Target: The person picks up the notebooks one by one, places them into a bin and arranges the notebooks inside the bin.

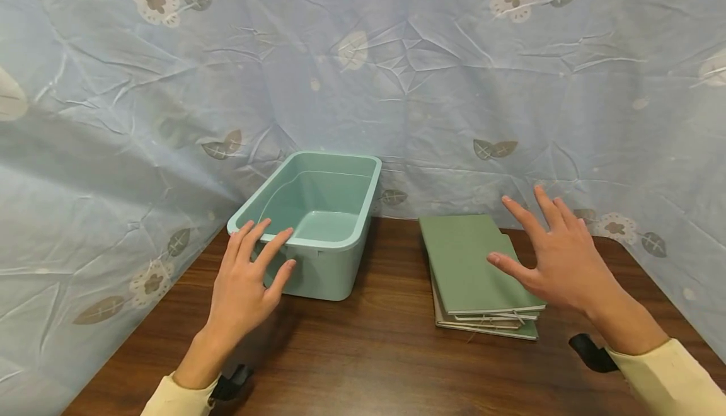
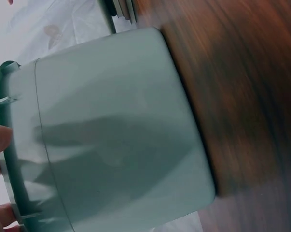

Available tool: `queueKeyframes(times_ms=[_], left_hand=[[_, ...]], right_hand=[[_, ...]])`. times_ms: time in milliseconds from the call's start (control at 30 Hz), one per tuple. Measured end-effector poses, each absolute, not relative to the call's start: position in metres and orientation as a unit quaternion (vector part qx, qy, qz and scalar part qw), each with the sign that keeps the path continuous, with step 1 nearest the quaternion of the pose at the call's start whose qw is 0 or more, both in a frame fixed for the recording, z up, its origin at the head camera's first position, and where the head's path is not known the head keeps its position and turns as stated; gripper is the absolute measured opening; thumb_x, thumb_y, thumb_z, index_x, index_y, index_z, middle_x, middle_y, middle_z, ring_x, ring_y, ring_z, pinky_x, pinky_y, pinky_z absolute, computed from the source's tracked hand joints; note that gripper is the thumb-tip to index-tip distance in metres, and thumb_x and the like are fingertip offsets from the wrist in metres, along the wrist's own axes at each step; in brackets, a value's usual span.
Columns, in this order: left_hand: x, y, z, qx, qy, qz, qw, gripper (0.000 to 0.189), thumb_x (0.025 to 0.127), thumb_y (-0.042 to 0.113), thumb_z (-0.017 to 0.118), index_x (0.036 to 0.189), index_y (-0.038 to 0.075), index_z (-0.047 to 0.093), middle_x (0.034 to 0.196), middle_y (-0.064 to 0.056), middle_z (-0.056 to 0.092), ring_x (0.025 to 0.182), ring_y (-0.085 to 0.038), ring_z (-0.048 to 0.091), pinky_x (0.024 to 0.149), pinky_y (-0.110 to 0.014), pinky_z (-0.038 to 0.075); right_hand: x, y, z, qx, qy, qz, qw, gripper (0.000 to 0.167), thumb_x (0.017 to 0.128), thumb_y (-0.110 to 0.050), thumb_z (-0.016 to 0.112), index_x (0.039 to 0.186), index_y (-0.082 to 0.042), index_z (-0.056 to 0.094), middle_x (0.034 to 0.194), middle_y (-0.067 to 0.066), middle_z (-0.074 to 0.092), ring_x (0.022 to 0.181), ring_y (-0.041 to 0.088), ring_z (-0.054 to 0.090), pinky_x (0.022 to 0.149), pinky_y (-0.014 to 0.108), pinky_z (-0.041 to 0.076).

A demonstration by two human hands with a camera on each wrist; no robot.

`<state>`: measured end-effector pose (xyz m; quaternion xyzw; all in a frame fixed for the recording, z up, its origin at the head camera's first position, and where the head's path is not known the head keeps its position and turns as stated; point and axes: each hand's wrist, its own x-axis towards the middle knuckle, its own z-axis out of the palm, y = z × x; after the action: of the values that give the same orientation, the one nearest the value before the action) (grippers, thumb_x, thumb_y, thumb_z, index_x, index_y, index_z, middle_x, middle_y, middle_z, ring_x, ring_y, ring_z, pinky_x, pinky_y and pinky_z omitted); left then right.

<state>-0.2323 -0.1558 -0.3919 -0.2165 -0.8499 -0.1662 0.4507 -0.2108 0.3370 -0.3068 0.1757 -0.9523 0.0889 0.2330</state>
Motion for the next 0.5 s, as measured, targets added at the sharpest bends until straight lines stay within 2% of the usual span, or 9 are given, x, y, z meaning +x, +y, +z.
queueKeyframes(times_ms=[367,500], left_hand=[[-0.234,-0.159,-0.393,-0.227,-0.838,-0.174,0.464,0.054,0.093,0.024,0.078,0.146,0.021,0.066,0.147,-0.024,0.060,0.141,-0.049,0.051,0.118,-0.064,0.042],[-0.234,-0.159,-0.394,-0.227,-0.840,-0.173,0.461,0.056,0.093,0.024,0.078,0.147,0.021,0.064,0.149,-0.024,0.058,0.142,-0.049,0.050,0.119,-0.064,0.042]], right_hand=[[-0.225,0.301,-0.333,0.170,-0.968,0.094,0.162,0.093,0.094,-0.060,0.072,0.170,-0.032,0.026,0.174,0.031,0.017,0.151,0.066,0.025,0.108,0.089,0.024],[-0.228,0.291,-0.346,0.169,-0.972,0.098,0.129,0.090,0.096,-0.064,0.068,0.169,-0.032,0.027,0.175,0.028,0.015,0.153,0.064,0.023,0.111,0.089,0.021]])
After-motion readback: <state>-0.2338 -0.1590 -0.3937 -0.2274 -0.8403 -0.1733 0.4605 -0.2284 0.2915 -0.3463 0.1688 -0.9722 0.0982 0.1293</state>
